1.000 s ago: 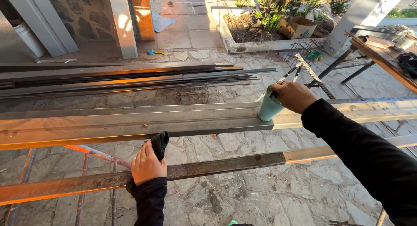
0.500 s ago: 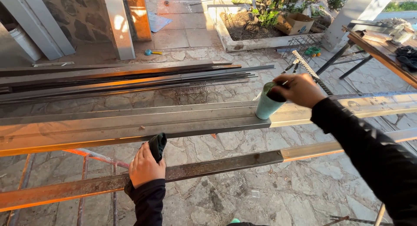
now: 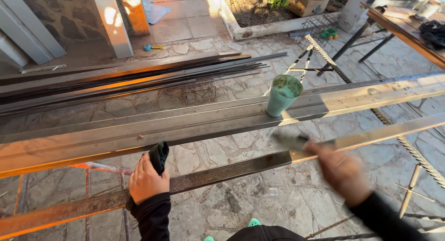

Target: Sanding and wiping down the surface of long metal beams placed on sawhorses.

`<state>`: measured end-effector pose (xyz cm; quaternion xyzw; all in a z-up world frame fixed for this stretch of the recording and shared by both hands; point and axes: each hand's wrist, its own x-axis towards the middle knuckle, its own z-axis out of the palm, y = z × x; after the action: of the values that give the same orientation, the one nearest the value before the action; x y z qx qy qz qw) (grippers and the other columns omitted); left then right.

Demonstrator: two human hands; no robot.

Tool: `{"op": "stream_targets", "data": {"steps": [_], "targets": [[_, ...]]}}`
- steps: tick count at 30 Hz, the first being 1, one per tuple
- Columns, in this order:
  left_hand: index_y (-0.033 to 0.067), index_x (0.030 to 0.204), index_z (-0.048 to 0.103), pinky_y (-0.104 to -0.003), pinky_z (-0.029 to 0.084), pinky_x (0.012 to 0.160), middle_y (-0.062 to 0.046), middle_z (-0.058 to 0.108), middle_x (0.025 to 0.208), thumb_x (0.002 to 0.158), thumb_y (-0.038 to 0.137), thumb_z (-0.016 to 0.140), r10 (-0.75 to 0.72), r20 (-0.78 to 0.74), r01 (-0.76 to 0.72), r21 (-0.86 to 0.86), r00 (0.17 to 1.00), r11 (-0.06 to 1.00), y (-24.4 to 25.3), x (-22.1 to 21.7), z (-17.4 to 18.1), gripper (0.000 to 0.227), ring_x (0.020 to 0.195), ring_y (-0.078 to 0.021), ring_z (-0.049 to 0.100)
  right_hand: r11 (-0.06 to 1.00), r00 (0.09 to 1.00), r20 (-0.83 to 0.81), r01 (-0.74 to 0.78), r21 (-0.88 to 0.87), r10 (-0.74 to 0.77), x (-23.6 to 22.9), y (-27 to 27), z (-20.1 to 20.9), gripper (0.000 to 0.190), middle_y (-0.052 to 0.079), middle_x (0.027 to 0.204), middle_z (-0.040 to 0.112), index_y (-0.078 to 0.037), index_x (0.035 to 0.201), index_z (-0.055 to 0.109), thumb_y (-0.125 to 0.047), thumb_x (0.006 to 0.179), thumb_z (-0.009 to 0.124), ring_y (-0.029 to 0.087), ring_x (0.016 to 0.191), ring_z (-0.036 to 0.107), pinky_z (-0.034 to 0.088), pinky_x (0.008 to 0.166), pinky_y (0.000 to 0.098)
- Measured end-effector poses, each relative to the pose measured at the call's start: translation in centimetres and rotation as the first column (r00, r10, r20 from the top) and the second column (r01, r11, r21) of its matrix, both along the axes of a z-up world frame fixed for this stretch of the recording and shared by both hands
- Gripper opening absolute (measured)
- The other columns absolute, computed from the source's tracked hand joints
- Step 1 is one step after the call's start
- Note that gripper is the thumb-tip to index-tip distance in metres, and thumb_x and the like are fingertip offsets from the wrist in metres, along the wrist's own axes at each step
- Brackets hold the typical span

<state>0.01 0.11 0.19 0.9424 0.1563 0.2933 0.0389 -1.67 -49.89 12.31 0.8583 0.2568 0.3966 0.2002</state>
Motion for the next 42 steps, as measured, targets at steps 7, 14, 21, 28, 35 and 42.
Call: {"op": "stream_targets", "data": {"steps": [7, 14, 21, 28, 35, 42], "targets": [[0.0129, 0.132, 0.071, -0.037, 0.056, 0.093, -0.003, 0.078, 0.125, 0.074, 0.031, 0.075, 0.011, 0.089, -0.017, 0.059, 0.996, 0.998, -0.3, 0.1, 0.0, 0.061, 0.108, -0.0201, 0.074, 0.875, 0.846, -0.352, -0.238, 0.42, 0.4, -4.4, 4.8, -7.4, 0.043, 0.006, 0.132, 0.073, -0.004, 0.14, 0.059, 0.005, 0.1, 0.047, 0.028, 0.125, 0.069, 0.062, 0.094, 0.0387], [0.0137, 0.136, 0.069, -0.036, 0.056, 0.097, -0.001, 0.077, 0.128, 0.074, 0.032, 0.076, 0.018, 0.046, -0.022, 0.074, 0.999, 0.997, -0.4, -0.2, 0.0, 0.065, 0.114, -0.0196, 0.073, 0.863, 0.709, -0.652, 0.124, 0.49, 0.269, 0.7, 8.9, -5.7, 0.1, 0.023, 0.167, 0.027, 0.003, 0.158, 0.027, -0.062, 0.092, 0.065, 0.034, 0.156, 0.024, 0.017, 0.127, 0.0448], [0.0138, 0.133, 0.071, -0.033, 0.056, 0.091, 0.0, 0.079, 0.121, 0.069, 0.028, 0.075, -0.009, 0.133, -0.004, 0.097, 0.991, 0.995, -0.7, -0.1, 0.5, 0.065, 0.111, -0.0182, 0.074, 0.86, 0.697, -0.671, 0.157, 0.486, 0.252, -2.2, 9.4, -9.4, 0.107, 0.027, 0.169, 0.019, 0.003, 0.162, 0.02, -0.077, 0.095, 0.042, 0.038, 0.159, 0.014, 0.011, 0.128, 0.0469], [0.0143, 0.134, 0.071, -0.032, 0.056, 0.092, 0.001, 0.078, 0.125, 0.069, 0.032, 0.077, 0.019, 0.058, -0.026, 0.129, 0.998, 0.991, -0.5, -0.1, -0.3, 0.068, 0.113, -0.0155, 0.073, 0.83, 0.752, -0.659, 0.379, 0.41, -0.018, 3.4, 6.8, -11.8, 0.109, 0.034, 0.162, 0.03, 0.01, 0.153, 0.033, -0.071, 0.088, 0.065, 0.043, 0.152, 0.028, 0.02, 0.126, 0.0499], [0.0184, 0.133, 0.071, -0.03, 0.057, 0.093, 0.005, 0.079, 0.123, 0.073, 0.037, 0.078, 0.078, 0.001, -0.077, 0.147, 0.997, 0.986, -0.4, 0.3, -0.6, 0.063, 0.115, -0.0112, 0.074, 0.823, 0.667, -0.742, 0.384, 0.418, 0.066, 0.8, 5.5, -11.3, 0.112, 0.024, 0.171, 0.001, 0.001, 0.162, 0.006, -0.078, 0.092, 0.04, 0.035, 0.159, 0.003, 0.004, 0.127, 0.0461], [0.0192, 0.131, 0.073, -0.03, 0.057, 0.093, 0.004, 0.079, 0.126, 0.077, 0.038, 0.076, 0.095, -0.003, -0.094, 0.162, 0.995, 0.982, -0.8, 0.1, -0.4, 0.057, 0.117, -0.0113, 0.074, 0.875, 0.802, -0.572, 0.142, 0.462, 0.172, -0.1, 11.9, -9.7, 0.114, 0.026, 0.171, 0.012, 0.007, 0.161, 0.013, -0.082, 0.093, 0.026, 0.035, 0.16, 0.014, 0.012, 0.129, 0.045]]}}
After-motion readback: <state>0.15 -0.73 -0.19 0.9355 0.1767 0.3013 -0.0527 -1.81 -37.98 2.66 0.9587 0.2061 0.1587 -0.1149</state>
